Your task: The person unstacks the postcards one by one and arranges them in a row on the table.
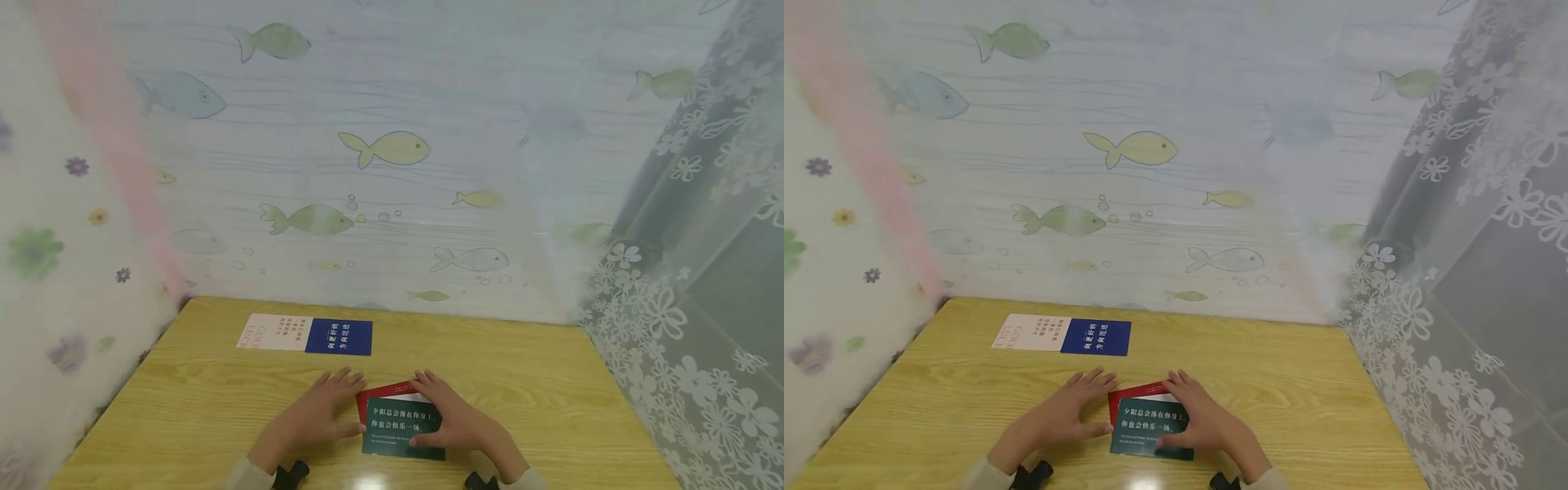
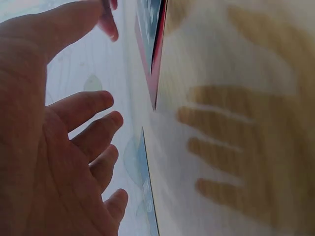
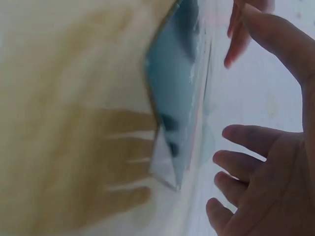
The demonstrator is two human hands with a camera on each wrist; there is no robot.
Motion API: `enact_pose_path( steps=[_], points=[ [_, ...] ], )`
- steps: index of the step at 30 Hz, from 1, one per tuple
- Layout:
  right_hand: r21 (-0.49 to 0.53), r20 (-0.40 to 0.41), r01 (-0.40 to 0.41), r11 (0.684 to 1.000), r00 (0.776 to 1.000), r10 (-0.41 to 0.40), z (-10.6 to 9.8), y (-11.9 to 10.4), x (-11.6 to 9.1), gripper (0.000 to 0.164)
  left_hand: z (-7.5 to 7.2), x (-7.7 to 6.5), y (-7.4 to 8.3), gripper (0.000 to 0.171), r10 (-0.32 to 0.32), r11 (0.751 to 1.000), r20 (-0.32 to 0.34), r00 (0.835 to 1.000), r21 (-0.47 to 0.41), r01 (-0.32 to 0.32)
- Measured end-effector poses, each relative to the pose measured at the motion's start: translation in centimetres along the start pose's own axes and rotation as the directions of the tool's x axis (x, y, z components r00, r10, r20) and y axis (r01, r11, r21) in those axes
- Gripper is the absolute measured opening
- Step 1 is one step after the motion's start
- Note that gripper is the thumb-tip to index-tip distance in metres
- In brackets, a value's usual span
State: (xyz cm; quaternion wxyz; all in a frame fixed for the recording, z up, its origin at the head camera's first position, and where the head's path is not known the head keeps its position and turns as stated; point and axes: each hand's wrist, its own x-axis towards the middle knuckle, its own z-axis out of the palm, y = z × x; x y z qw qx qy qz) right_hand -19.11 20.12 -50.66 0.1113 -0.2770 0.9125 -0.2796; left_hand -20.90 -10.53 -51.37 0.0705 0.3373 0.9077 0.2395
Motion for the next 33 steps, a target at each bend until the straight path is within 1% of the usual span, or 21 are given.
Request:
enact_pose_path(
  steps=[3,8,12,15,18,22,27,33],
  points=[
    [-0.017,-0.007,-0.016,1.0,1.0,0.016,0.2,0.4,-1.2,0.099,0.1,-0.6,0.6,0.077,-0.011,1.0,0.008,1.0,-0.004,0.011],
    [-0.092,-0.005,-0.042,0.995,0.999,0.042,0.4,1.0,-2.8,0.105,0.2,-1.0,1.1,0.08,-0.007,1.0,-0.003,1.0,0.021,0.007],
    [-0.142,-0.017,-0.046,0.989,0.999,0.045,0.4,1.2,-3.8,0.104,0.3,-1.2,1.4,0.082,0.006,0.999,-0.018,1.0,0.037,-0.005],
    [-0.152,-0.028,-0.049,0.987,0.999,0.045,0.3,1.4,-4.3,0.103,0.4,-1.3,1.5,0.082,0.006,1.0,-0.017,1.0,0.03,-0.005],
    [-0.154,-0.034,-0.051,0.987,0.998,0.046,0.1,1.6,-4.7,0.102,0.7,-1.2,1.5,0.084,0.013,1.0,-0.006,1.0,0.028,-0.012],
    [-0.17,-0.044,-0.046,0.984,0.998,0.039,0.1,1.7,-4.9,0.099,1.1,-0.7,1.7,0.09,0.026,0.999,0.004,1.0,0.028,-0.026],
    [-0.176,-0.047,-0.072,0.982,0.997,0.065,0.1,1.3,-4.9,0.097,1.5,0.0,1.9,0.095,0.02,0.999,0.036,0.999,0.034,-0.021],
    [-0.19,-0.043,-0.061,0.98,0.998,0.054,0.0,0.8,-4.8,0.095,1.5,0.2,2.0,0.099,0.007,0.999,0.052,0.999,0.046,-0.01]
  ],
)
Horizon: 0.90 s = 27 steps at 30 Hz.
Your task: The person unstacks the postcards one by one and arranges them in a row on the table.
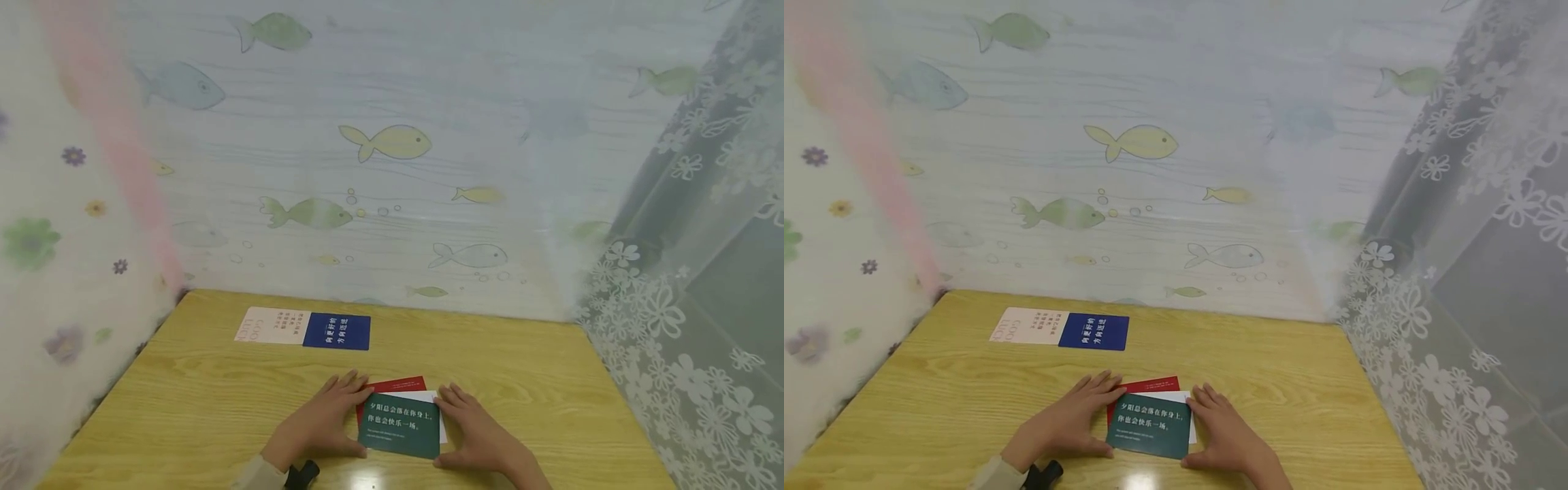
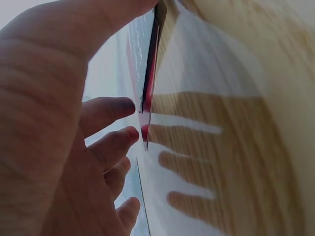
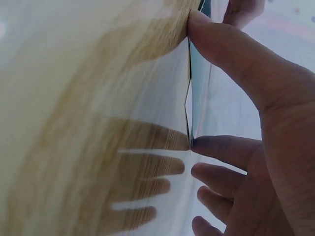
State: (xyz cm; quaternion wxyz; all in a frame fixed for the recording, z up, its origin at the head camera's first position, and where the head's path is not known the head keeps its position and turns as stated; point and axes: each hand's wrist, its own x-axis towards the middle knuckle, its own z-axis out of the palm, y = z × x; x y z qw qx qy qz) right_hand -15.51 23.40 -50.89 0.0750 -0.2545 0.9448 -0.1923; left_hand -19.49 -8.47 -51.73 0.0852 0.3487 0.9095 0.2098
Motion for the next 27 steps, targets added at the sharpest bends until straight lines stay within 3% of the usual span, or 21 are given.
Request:
enact_pose_path(
  steps=[9,18,27],
  points=[
    [-0.004,-0.007,-0.004,1.0,1.0,0.004,0.26,-0.14,0.58,0.09,-0.59,-0.19,-0.34,0.098,-0.001,1.0,-0.008,1.0,0.001,0.001],
    [-0.007,-0.043,0.011,1.0,0.999,-0.012,0.14,0.09,0.3,0.086,0.04,0.15,-0.5,0.107,0.0,1.0,-0.024,1.0,0.005,0.001],
    [0.023,-0.029,-0.014,1.0,0.999,0.015,-0.05,-0.18,0.31,0.079,0.1,0.34,-0.3,0.103,0.015,0.999,-0.042,0.999,0.035,-0.013]
  ],
)
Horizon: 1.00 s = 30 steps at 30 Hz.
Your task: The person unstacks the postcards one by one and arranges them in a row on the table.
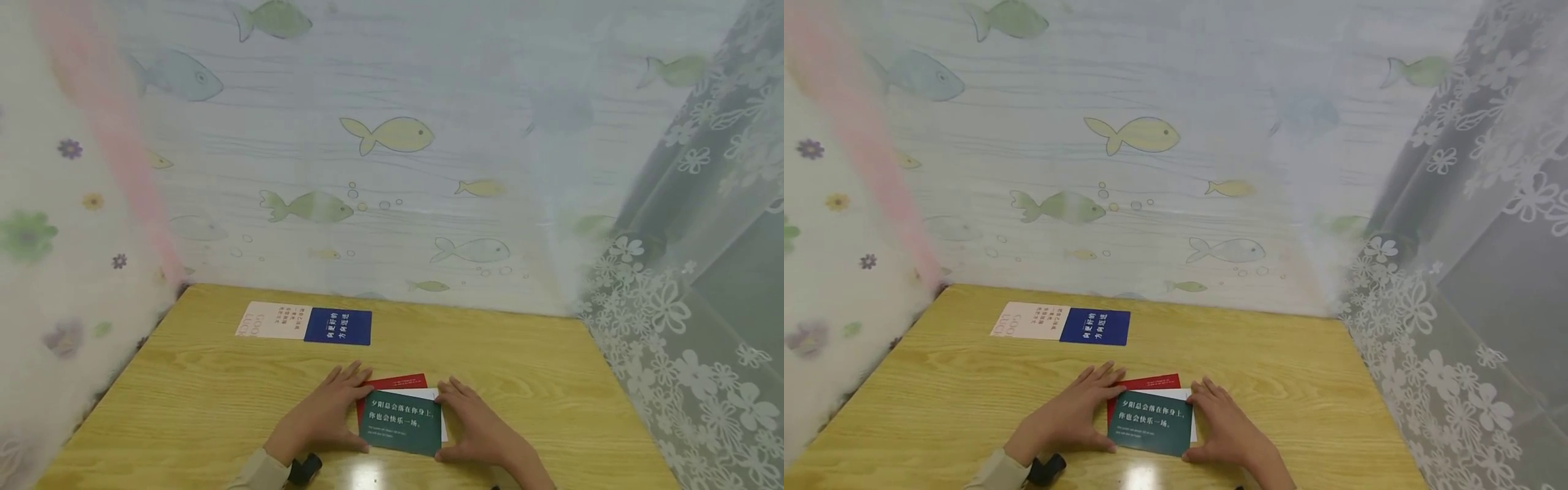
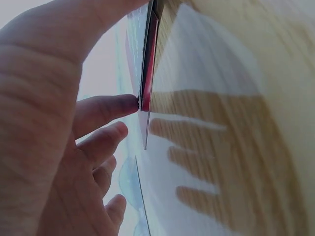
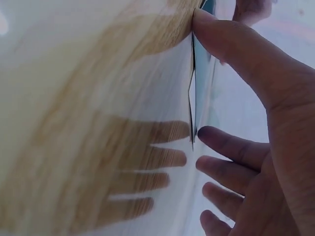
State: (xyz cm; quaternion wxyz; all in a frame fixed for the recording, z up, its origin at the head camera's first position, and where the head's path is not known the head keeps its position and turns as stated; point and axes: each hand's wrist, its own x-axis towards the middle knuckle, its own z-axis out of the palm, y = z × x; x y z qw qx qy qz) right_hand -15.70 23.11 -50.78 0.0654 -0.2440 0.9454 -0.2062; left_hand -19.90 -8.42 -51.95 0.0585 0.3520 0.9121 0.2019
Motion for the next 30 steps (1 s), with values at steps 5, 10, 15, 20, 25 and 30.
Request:
enact_pose_path(
  steps=[5,10,15,20,25,30],
  points=[
    [-0.006,-0.002,-0.009,1.0,1.0,0.009,0.01,-0.3,0.03,0.076,-0.02,-0.05,0.06,0.103,0.0,1.0,0.004,1.0,0.002,0.0],
    [-0.035,-0.016,-0.009,0.999,1.0,0.008,0.06,-0.51,0.13,0.075,-0.08,-0.03,0.07,0.1,0.018,1.0,-0.005,1.0,0.0,-0.018],
    [-0.06,-0.039,0.011,0.998,0.999,-0.013,0.16,-0.45,0.14,0.076,-0.08,0.16,0.01,0.096,0.041,0.999,-0.016,0.999,-0.021,-0.042],
    [-0.079,-0.046,0.021,0.997,0.999,-0.024,0.21,-0.34,-0.09,0.093,-0.15,0.21,-0.03,0.099,0.047,0.997,-0.027,0.999,-0.06,-0.048],
    [-0.086,-0.057,0.013,0.996,0.998,-0.018,0.1,-0.27,-0.14,0.101,-0.5,0.08,0.01,0.101,0.046,0.996,-0.057,0.997,-0.07,-0.05],
    [-0.09,-0.084,0.016,0.996,0.996,-0.023,-0.01,-0.25,-0.06,0.104,-0.95,-0.24,0.25,0.101,0.04,0.997,-0.085,0.996,-0.061,-0.045]
  ],
)
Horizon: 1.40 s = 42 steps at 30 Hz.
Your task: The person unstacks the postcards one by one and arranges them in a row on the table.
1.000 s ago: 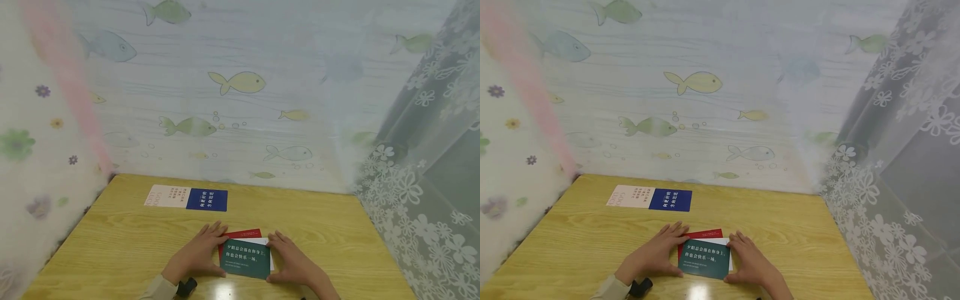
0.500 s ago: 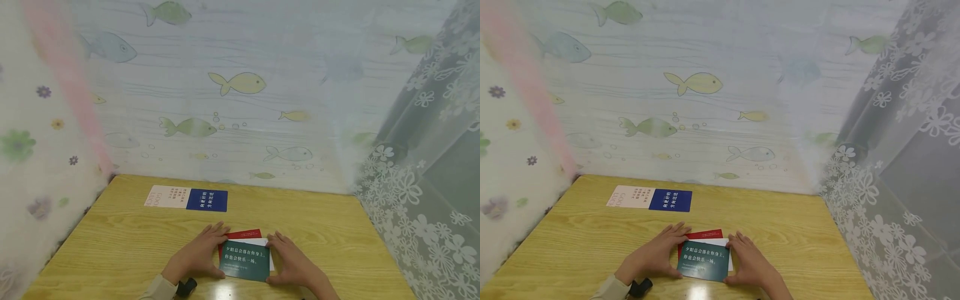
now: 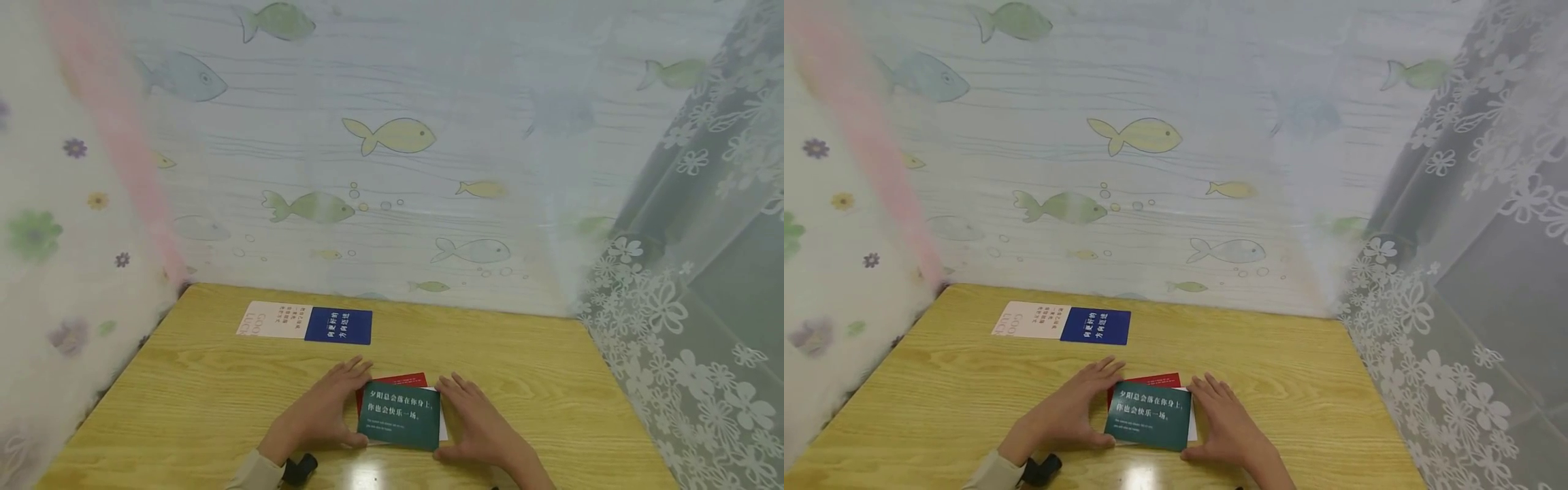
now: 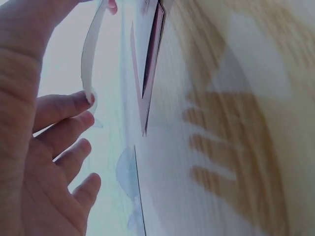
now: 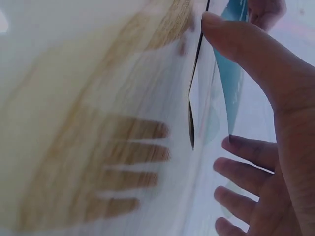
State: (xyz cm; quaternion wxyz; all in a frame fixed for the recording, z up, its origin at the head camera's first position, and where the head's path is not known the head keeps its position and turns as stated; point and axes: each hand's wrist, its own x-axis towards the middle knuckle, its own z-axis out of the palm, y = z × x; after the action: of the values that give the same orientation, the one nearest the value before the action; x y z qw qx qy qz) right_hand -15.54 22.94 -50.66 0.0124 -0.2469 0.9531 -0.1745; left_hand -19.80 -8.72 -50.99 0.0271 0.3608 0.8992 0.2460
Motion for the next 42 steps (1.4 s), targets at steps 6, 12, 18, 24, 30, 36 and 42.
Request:
enact_pose_path(
  steps=[6,12,18,24,30,36,42],
  points=[
    [-0.011,-0.079,0.025,1.0,0.997,-0.025,-0.1,0.0,0.2,0.101,-0.3,-0.1,0.1,0.104,0.025,0.996,-0.048,0.999,0.088,-0.021],
    [-0.032,-0.146,0.08,0.996,0.986,-0.084,-0.4,-0.1,0.2,0.101,-0.1,-0.2,-0.2,0.102,0.056,0.99,-0.088,0.995,0.134,-0.044],
    [-0.048,-0.164,0.093,0.994,0.981,-0.1,-0.3,0.1,0.1,0.1,0.3,-0.4,-0.5,0.102,0.067,0.987,-0.102,0.993,0.151,-0.051],
    [-0.083,-0.157,0.092,0.992,0.982,-0.104,-0.5,0.5,0.2,0.1,0.7,-0.2,-0.5,0.101,0.008,0.997,-0.051,0.999,0.071,-0.004],
    [-0.075,-0.149,0.109,0.991,0.982,-0.119,-0.8,1.0,0.7,0.1,0.9,0.0,-0.5,0.102,-0.018,0.998,-0.031,0.999,0.061,0.019],
    [-0.05,-0.142,0.14,0.989,0.979,-0.146,-0.7,1.8,1.4,0.098,0.9,0.3,-0.7,0.102,-0.028,0.998,-0.013,1.0,0.06,0.029],
    [0.046,-0.151,0.192,0.98,0.971,-0.183,-0.6,2.8,2.4,0.097,0.8,1.0,-1.3,0.101,-0.049,0.999,0.011,0.999,0.011,0.049]
  ],
)
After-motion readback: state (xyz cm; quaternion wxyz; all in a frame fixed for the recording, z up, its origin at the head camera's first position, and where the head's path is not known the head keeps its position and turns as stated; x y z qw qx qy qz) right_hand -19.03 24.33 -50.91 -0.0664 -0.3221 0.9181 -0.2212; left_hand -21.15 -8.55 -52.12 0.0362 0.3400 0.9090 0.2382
